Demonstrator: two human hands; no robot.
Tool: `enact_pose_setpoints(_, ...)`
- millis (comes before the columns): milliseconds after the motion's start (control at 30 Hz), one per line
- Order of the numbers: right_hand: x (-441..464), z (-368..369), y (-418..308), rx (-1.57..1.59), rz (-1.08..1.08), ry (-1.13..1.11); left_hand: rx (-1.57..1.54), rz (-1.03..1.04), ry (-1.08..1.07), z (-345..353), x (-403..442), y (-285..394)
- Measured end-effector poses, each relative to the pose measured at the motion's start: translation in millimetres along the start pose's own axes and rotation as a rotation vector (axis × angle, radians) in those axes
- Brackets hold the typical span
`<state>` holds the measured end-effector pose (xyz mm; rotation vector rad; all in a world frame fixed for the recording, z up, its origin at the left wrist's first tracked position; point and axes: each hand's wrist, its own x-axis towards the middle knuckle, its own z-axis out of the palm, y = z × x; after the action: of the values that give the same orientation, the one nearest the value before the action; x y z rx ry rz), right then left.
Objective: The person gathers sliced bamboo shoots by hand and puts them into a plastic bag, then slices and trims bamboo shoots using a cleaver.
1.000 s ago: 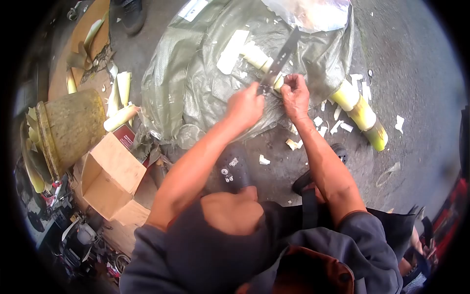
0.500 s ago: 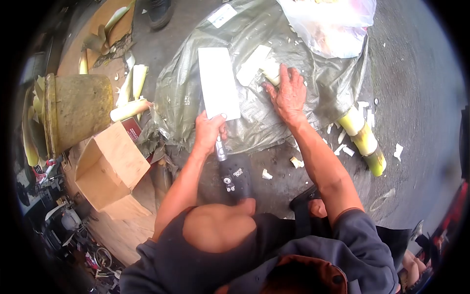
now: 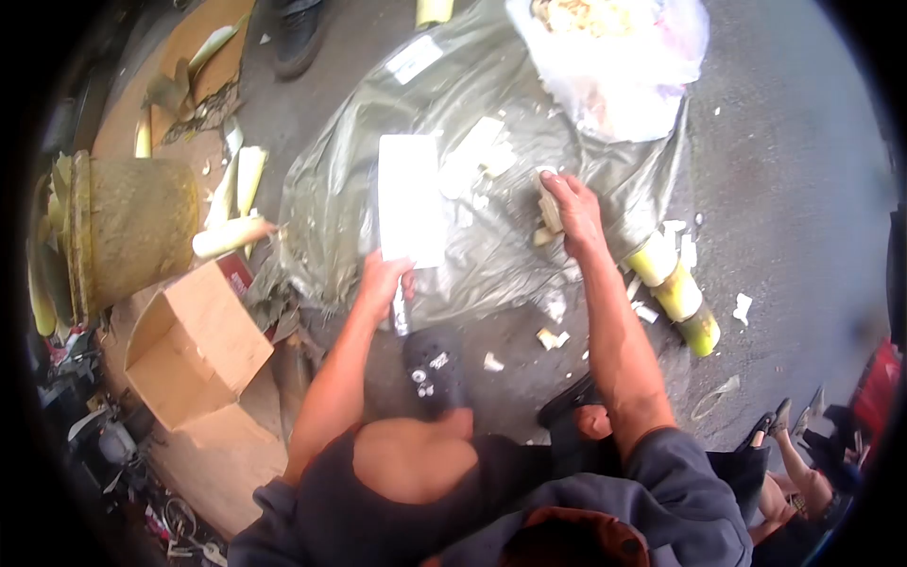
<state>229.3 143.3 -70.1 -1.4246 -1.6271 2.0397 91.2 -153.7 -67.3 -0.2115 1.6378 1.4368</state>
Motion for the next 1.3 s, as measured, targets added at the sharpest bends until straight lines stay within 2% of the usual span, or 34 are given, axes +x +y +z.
enact_pose_setpoints(33,-2.7,-5.4,-1.0,0.339,0.184,-0.022,0.022,-0.026,0.002,-0.8,0.2,0.7)
enact_pose_setpoints(100,0.8,-29.1,-1.2,0.795,0.332,-0.273,0.027,-0.052,0.019,0.2,-0.6,2.6)
enact_pose_setpoints(233,8.8,-28.5,-41.9,0.901,0.310,-0.242,0.043,-0.084,-0.002,1.8,-4.2,8.4)
enact_pose_setpoints(300,21.6,-16.9,-111.0,0.837,0.220,-0.140,0.051,-0.092,0.000,4.1,-3.9,11.2)
enact_pose_setpoints(367,51.1,-20.2,-181.4,0.948,0.146,-0.109,0.050,-0.094,0.011,6.1,-4.6,11.6)
enact_pose_setpoints(400,63.0,-24.4,-211.8,0.760,0.063,0.016,0.068,-0.066,-0.001,3.9,-1.6,7.7)
enact_pose_setpoints(467,83.3,-35.4,-235.9,0.277,-0.265,0.310,0.109,-0.047,-0.013,-5.8,5.4,-4.2)
enact_pose_setpoints(533,70.8,-36.0,-207.9,-0.260,-0.559,0.383,0.118,-0.043,-0.022,-3.0,-0.9,1.1)
enact_pose_setpoints(600,25.5,-25.2,-173.0,-0.708,-0.682,0.185,0.095,-0.044,-0.004,4.0,-1.1,7.0)
enact_pose_setpoints(667,-5.7,-17.3,-98.9,-0.966,-0.564,-0.174,0.090,-0.024,0.005,4.1,-1.8,6.1)
enact_pose_setpoints(700,-27.1,-10.8,-78.4,-1.202,-0.570,-0.219,0.079,-0.038,-0.003,4.9,-2.0,7.5)
enact_pose_setpoints(800,-44.6,-9.7,-23.1,-1.294,-0.577,-0.331,0.080,-0.051,-0.020,3.1,-3.2,8.6)
enact_pose_setpoints(900,-39.8,-15.2,0.1,-1.516,-0.575,-0.484,0.063,-0.066,-0.019,4.1,-4.2,10.2)
enact_pose_setpoints(933,-34.1,-19.3,3.9,-1.449,-0.566,-0.495,0.063,-0.072,-0.021,5.5,-4.4,11.4)
enact_pose_setpoints(1033,-10.2,-13.2,-17.3,-1.091,-0.629,-0.241,0.060,-0.067,-0.014,4.2,-3.9,12.3)
enact_pose_setpoints(1067,-15.9,0.7,-45.5,-1.073,-0.687,-0.149,0.064,-0.059,-0.012,4.0,-4.2,10.6)
enact_pose_setpoints(1167,19.6,24.1,-60.9,-1.121,-1.012,-0.227,0.073,-0.079,-0.018,6.2,-5.4,13.1)
enact_pose_setpoints(1300,42.3,48.6,-35.6,-1.103,-0.950,-0.263,0.070,-0.082,0.007,6.0,-5.9,13.2)
